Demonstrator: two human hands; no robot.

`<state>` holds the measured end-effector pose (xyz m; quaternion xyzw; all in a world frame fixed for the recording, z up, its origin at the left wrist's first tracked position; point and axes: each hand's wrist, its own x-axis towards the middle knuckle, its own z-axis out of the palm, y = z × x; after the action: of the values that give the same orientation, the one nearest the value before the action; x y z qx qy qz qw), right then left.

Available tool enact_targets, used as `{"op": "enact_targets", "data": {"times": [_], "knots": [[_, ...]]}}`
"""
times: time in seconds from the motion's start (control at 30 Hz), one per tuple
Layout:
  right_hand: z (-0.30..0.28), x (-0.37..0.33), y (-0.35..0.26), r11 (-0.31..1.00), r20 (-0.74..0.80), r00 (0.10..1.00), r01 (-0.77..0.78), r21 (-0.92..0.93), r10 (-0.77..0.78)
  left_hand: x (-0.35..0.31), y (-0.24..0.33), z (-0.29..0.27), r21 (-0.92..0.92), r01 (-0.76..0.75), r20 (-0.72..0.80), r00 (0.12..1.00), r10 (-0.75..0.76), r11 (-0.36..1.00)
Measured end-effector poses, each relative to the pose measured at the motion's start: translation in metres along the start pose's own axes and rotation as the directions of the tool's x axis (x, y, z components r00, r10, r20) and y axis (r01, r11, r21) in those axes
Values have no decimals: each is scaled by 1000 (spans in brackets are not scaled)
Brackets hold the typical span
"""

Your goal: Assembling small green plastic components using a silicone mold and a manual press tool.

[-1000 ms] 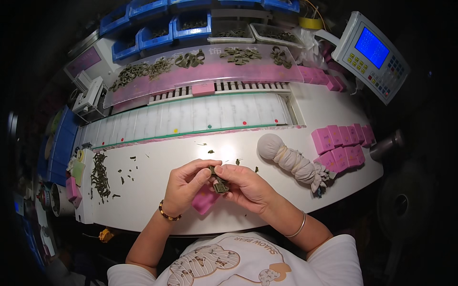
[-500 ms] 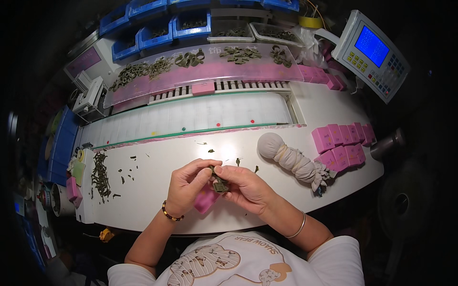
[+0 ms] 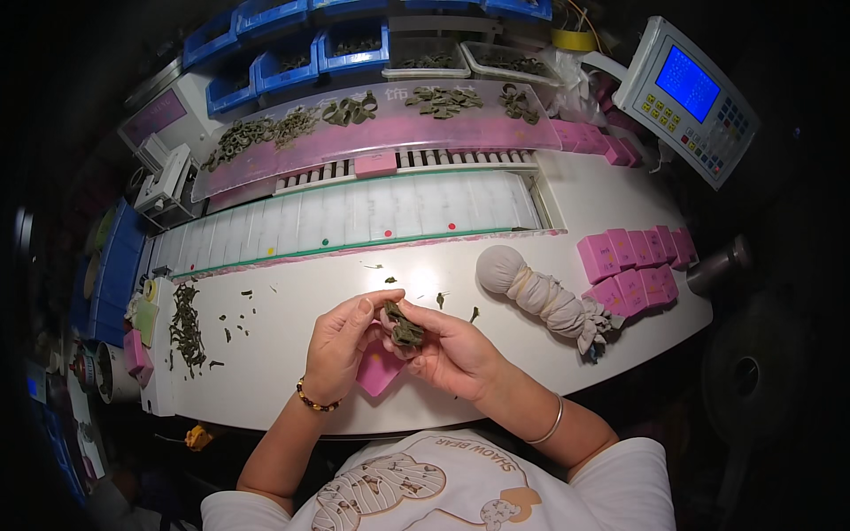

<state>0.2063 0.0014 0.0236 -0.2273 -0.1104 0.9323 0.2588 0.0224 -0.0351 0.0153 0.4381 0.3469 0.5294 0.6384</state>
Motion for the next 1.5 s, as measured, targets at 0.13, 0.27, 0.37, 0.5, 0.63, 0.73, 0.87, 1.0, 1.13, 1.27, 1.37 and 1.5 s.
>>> {"op": "enact_targets", "data": {"times": [0.13, 0.27, 0.37, 0.5, 0.63, 0.73, 0.87, 1.0, 1.13, 1.27, 1.37, 1.5], "knots": [[-4, 1, 0, 999, 91, 996, -11, 36, 8, -2, 2, 3, 32, -9, -40, 999, 11, 999], [5, -3, 2, 1000, 39, 999, 19, -25, -18, -3, 4, 7, 52, -19, -67, 997, 22, 998], [1, -6, 1, 998, 59, 998, 33, -62, -29, -3, 4, 7, 6, -20, -36, 999, 20, 1000], [3, -7, 1, 987, -8, 998, 63, -149, -65, -4, 5, 8, -13, -26, -33, 999, 26, 1000], [-2, -6, 2, 980, -10, 996, 88, -180, -92, -5, 3, 10, -8, -22, -42, 999, 22, 1000], [-1, -5, 3, 976, -47, 994, 89, -197, -100, -5, -1, 11, 4, -51, -58, 997, 51, 999], [0, -5, 3, 975, -92, 990, 91, -201, -111, -4, -4, 14, 60, -67, -82, 994, 72, 996], [5, -3, 2, 996, -37, 998, 42, -82, -45, -2, -6, 10, 106, -63, -121, 990, 75, 992], [7, 0, 1, 1000, -94, 996, 2, -8, -3, 0, -9, 6, 1, -25, -117, 993, 25, 1000], [2, 3, -1, 999, -30, 999, -38, -11, 37, -1, -7, 6, -35, -23, -115, 993, 19, 999], [7, 1, -3, 998, -79, 996, -47, -33, 44, -3, -1, 8, 43, -42, -101, 994, 47, 998], [-10, 5, -6, 997, 54, 996, -62, -45, 64, -3, 0, 9, 200, -132, -43, 989, 144, 971]]}}
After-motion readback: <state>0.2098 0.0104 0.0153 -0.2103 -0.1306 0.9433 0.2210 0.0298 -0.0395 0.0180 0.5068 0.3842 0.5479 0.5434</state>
